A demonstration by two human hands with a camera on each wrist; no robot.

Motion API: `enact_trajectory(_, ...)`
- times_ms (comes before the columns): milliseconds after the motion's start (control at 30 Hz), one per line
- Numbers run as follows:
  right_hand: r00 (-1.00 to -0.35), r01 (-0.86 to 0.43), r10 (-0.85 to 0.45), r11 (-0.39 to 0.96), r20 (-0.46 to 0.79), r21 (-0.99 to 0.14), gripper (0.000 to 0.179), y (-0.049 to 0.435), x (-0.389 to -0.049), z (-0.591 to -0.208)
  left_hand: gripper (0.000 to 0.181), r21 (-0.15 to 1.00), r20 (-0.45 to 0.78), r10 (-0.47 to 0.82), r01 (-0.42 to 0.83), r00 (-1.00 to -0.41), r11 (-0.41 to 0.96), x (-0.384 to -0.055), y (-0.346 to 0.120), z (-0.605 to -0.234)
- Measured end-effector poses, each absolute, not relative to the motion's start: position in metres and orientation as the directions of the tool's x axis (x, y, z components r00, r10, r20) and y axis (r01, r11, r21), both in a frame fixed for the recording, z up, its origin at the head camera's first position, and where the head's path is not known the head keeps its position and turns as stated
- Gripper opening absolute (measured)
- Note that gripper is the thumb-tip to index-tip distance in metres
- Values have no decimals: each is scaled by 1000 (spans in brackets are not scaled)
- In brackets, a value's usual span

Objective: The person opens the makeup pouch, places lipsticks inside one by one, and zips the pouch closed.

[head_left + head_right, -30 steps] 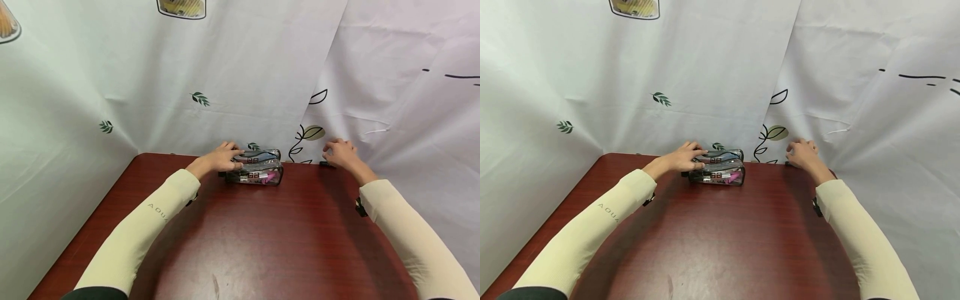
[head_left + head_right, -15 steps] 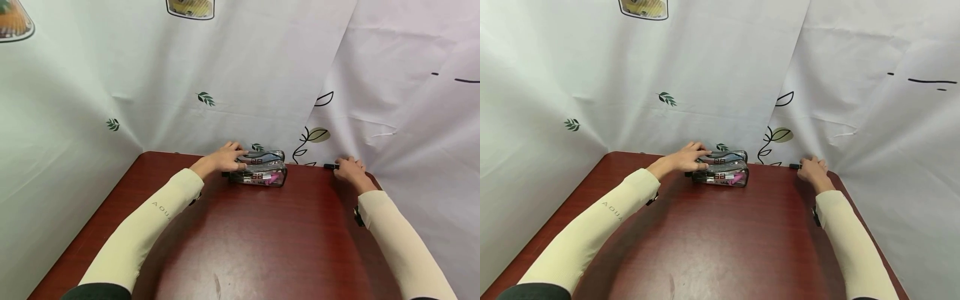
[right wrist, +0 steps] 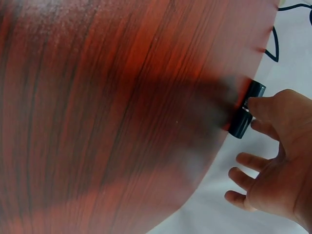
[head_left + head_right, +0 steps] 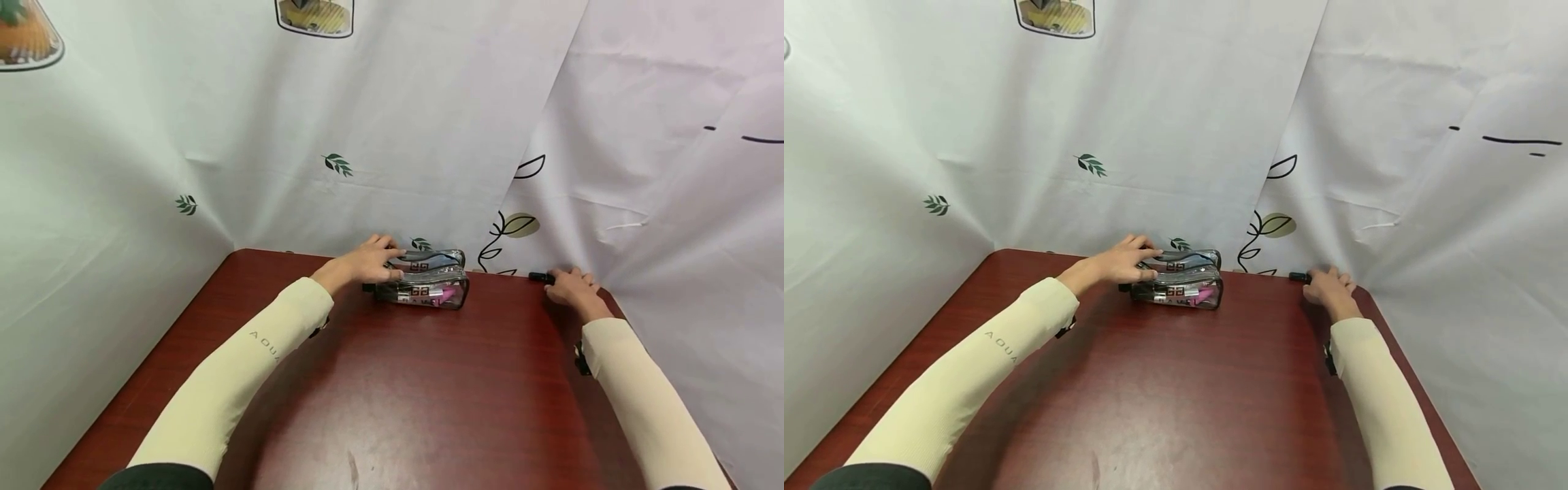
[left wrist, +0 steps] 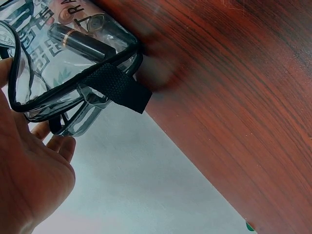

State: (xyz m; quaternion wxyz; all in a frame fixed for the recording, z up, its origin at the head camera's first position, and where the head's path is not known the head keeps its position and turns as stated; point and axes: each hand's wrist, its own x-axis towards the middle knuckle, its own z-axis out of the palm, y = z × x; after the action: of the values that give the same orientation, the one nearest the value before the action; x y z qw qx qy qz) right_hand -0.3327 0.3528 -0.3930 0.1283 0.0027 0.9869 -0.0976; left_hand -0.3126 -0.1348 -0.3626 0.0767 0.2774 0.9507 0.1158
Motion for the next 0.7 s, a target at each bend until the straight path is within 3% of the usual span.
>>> enact_trajectory(400, -974, 22, -23, 981, -225, -194, 57, 357, -338, -404, 70, 273, -87, 548, 509, -832, 816, -313, -135, -362)
enact_trajectory(700, -981, -20, -53, 984, -185, -174, 28, 355, -336, -404, 71, 253, -88, 544, 509, -835, 823, -314, -133, -362)
